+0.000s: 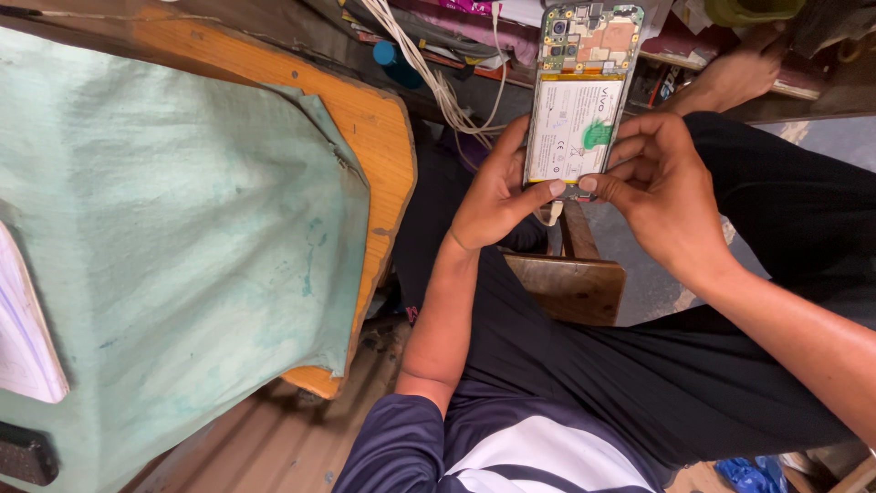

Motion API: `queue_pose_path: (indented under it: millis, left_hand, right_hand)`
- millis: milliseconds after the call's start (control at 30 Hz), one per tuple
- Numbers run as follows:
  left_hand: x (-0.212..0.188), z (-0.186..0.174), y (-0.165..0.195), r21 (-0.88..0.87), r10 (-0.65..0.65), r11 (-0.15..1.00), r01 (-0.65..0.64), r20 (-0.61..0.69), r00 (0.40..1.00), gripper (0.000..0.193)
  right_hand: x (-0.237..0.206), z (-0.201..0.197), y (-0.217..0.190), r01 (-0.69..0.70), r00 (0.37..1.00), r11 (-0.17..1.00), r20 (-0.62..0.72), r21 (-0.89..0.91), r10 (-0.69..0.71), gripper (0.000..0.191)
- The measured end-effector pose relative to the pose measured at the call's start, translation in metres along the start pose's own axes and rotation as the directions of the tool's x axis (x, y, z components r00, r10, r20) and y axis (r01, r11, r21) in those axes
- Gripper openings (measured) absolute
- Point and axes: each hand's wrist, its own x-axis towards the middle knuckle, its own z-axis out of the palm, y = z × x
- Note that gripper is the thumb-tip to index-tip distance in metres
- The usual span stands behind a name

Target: The person holds a disassembled smartphone and repeatedly connects and disconnects a charging cable to test the device. They use a metal prying tool to adjust internal components and the battery area, then reattach the cable and inspect the screen.

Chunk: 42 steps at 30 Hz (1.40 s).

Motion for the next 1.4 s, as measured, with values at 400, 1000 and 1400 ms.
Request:
queue_pose_path:
  millis: [400, 1000, 1400]
  left_hand:
    - [-0.001, -0.002, 0.011, 0.032, -0.043, 0.998, 0.045, -0.063, 0.997, 0.064]
    - [-0.001, 0.017, -0.003, 0.419, 0.131, 0.907, -0.044, -0.179, 0.975, 0.058]
    - [0.001, 0.023, 0.002, 0.201, 0.124, 0.977, -0.077, -0.237, 0.964, 0.041]
  right_hand:
    - [0.001, -0.005, -0.003, -0.045, 0.999, 0.998, 0.029, 0.04, 0.044, 0.036]
    - [0.0, -0.01, -0.03, 0.315, 0.923, 0.872, -0.092, -0.374, -0.373, 0.035]
    - [0.005, -0.025, -0.018, 0.228, 0.954, 0.967, -0.171, -0.118, -0.246, 0.018]
